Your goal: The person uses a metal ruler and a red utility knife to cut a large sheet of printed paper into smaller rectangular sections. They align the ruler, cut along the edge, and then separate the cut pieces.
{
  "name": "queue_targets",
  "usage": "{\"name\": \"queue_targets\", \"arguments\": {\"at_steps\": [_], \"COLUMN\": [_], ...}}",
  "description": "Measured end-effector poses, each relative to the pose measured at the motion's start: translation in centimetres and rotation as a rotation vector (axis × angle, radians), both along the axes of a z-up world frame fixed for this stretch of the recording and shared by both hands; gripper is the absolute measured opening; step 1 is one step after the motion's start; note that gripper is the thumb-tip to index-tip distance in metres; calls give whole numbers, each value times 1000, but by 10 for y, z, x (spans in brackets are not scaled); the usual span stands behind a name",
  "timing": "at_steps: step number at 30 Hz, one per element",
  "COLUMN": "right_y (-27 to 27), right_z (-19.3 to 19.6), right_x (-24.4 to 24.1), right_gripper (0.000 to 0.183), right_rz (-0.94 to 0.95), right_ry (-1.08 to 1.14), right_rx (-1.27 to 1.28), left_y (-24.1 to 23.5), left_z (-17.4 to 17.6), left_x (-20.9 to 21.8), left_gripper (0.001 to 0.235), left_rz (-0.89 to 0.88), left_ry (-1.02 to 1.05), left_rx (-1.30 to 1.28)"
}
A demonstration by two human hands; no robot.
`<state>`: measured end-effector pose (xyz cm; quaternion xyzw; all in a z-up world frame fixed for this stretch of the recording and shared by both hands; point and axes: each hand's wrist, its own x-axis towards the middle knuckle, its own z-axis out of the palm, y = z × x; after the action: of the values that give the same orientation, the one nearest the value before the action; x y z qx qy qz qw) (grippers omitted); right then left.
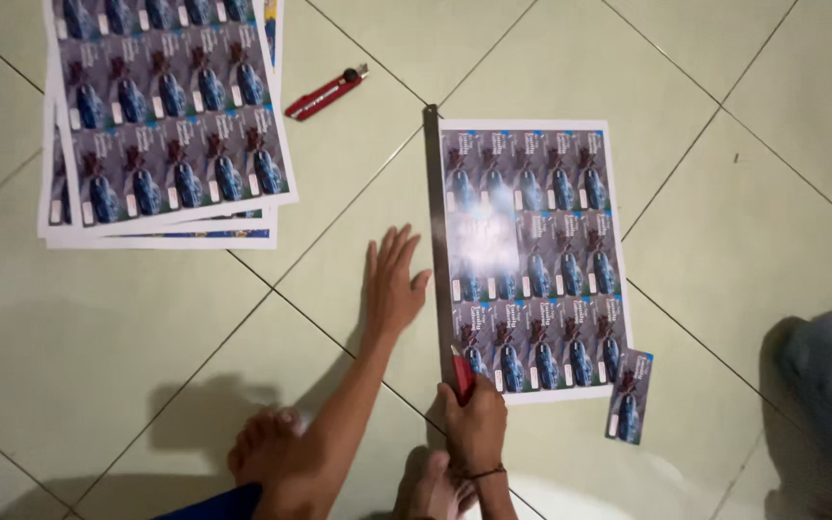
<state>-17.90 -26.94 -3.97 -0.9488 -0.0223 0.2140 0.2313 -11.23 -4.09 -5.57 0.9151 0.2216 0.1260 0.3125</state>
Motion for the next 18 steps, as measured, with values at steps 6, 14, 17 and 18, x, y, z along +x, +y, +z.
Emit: {"name": "queue_targets", "arguments": {"at_steps": [6, 14, 17, 18], "right_y": [6, -17, -33, -38], "right_z": [23, 17, -5, -10], "right_x": [55, 86, 79, 76], "right_gripper": [13, 51, 35, 32], "right_rz": [-297, -112, -102, -104], "right_ry": [137, -195, -351, -451], "right_rx": [393, 172, 152, 160], "left_y": [-25, -3, 9, 12], "left_z": [5, -8, -6, -2], "left_x": [-6, 64, 76, 76], "left_gripper": [42, 59, 69, 70], "left_rz": [-123, -687, -897, -908], "left_ry": [-115, 83, 182, 164], "left_rx": [89, 312, 382, 293]}}
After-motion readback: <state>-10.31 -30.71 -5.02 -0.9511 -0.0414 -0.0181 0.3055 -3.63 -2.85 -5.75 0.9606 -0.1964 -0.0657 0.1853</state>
